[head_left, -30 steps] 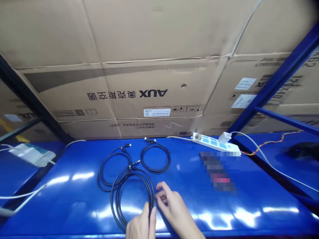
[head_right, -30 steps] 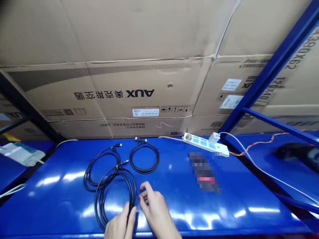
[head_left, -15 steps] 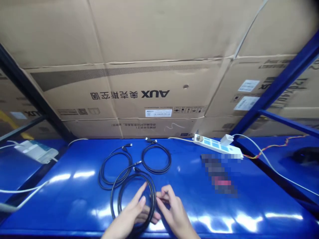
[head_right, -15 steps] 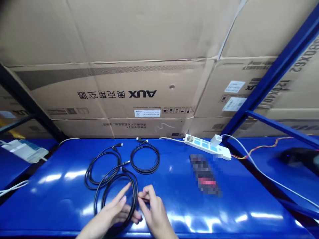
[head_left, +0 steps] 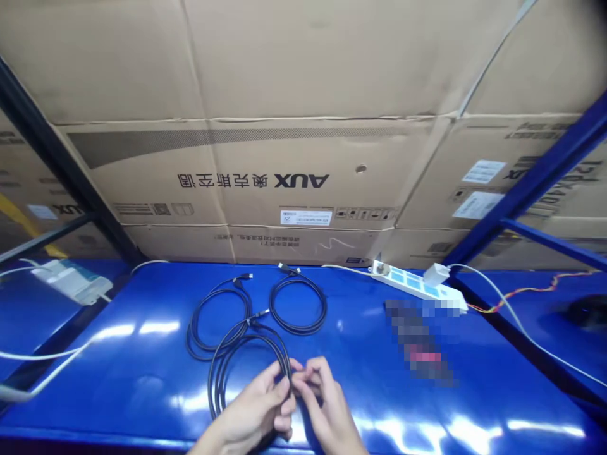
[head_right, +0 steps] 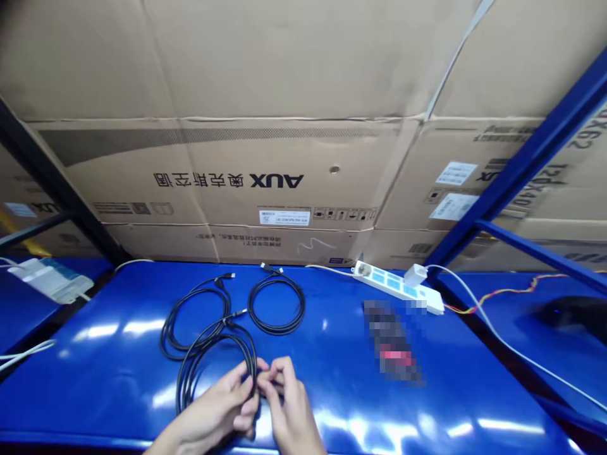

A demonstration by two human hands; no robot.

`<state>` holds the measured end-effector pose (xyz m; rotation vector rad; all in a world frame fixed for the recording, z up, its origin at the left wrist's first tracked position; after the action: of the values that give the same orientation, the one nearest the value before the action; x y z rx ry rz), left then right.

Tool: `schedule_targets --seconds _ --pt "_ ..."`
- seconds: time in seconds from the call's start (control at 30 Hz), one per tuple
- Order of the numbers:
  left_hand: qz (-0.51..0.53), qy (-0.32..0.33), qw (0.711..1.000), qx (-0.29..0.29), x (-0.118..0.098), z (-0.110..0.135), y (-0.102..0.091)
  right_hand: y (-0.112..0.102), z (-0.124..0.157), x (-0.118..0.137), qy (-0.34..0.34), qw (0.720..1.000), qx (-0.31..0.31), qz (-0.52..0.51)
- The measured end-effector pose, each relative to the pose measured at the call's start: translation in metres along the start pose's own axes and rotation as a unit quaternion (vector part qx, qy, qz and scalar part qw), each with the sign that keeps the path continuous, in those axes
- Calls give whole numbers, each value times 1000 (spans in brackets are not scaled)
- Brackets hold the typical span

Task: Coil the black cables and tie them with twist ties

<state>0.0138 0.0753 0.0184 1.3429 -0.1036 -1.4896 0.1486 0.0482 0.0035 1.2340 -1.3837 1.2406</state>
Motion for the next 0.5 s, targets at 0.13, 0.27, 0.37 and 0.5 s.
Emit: schedule_targets --seconds 0.13,0.27,0.37,0.5 --pt "-57 41 997 -33 7 -4 -2 -3 -1 5 31 998 -13 -52" --pt "-98 66 991 -63 14 -8 -6 -3 -5 5 90 983 -8 -158" --pt "-115 76 988 -76 17 -9 -9 -4 -7 5 121 977 7 -175" --pt "-123 79 986 -78 18 -10 -10 -9 -7 9 151 981 21 -119"
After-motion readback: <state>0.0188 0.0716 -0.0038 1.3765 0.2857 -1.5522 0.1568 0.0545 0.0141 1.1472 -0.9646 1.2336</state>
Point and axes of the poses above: each hand's wrist, its own z-axis away from the middle knuckle, its own y-axis out of the palm, x = y × z, the point moved 4 cm from there along -z, towards the middle knuckle, and after that the axes turned 2 degrees about x, right-handed, at the moved point
